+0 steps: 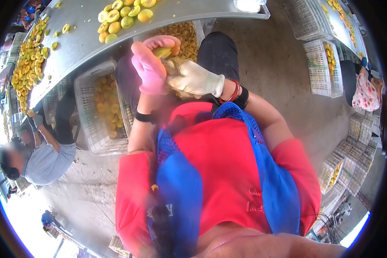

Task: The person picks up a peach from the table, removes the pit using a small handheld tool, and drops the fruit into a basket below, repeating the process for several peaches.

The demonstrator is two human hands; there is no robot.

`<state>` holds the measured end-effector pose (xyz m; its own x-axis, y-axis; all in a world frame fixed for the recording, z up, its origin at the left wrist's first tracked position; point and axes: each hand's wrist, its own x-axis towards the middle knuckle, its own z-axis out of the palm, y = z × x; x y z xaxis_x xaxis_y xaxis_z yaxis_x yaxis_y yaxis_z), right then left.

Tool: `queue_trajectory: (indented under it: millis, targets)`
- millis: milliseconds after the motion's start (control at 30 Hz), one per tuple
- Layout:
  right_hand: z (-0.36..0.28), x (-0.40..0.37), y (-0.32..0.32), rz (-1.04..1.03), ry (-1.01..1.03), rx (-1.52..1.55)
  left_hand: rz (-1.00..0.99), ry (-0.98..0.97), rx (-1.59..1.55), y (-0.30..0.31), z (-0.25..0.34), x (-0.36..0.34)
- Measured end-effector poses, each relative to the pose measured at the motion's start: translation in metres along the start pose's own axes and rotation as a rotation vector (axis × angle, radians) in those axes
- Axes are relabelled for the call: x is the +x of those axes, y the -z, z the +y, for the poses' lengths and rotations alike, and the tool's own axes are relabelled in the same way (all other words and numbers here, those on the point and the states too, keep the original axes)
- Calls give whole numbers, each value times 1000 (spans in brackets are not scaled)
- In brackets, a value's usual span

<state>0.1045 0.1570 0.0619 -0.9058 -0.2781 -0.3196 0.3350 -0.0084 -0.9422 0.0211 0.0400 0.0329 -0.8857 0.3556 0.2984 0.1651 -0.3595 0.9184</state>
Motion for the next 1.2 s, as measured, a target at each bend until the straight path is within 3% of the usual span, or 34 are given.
queue_trajectory:
  millis: [133, 333, 433, 567, 733, 767, 800, 833, 867, 900, 933, 967, 1000, 1033, 1100, 1167, 1200]
  targets:
    - [8, 2, 4, -44, -55, 114, -152, 162, -125, 10, 4, 7]
    - [4, 3, 4, -59, -136, 42, -261, 91, -31, 23, -4, 6]
    - [6, 5, 9, -218, -205, 151, -325, 115, -108, 24, -5, 5]
    - [28, 12, 9, -319, -148, 330, -348, 186, -43, 24, 0, 6]
    - [9, 18, 1, -208, -134, 215, 28, 308, -206, 28, -1, 6]
    - [23, 26, -1, -202, -21, 136, -33, 231, -158, 43, 3, 12]
    - [51, 38, -4, -193, 93, 59, 187, 320, -126, 68, 3, 15]
    - [60, 41, -6, -158, 126, 80, 292, 223, -687, 101, -15, 25]
    - [68, 44, -8, -124, 159, 100, 518, 153, -189, 117, -4, 27]
    - [77, 47, -10, -90, 194, 118, 642, 133, 6, 125, 16, 25]
    - [72, 44, -5, -65, 92, 170, 721, 102, 369, 134, 32, 22]
    - [57, 40, 3, -94, -63, 198, 795, 101, 466, 167, 26, 19]
    - [40, 35, 11, -118, -219, 224, 901, 208, 767, 174, 37, 20]
    - [43, 38, 11, -66, -245, 258, 840, 177, 1031, 222, 16, 18]
    - [60, 51, 8, 36, -290, 315, 741, 165, 1085, 207, 19, 29]
    - [76, 63, 7, 76, -248, 392, 486, 48, 1306, 205, -2, 54]
    - [76, 64, 7, 76, -242, 409, 430, 139, 1215, 196, -16, 71]
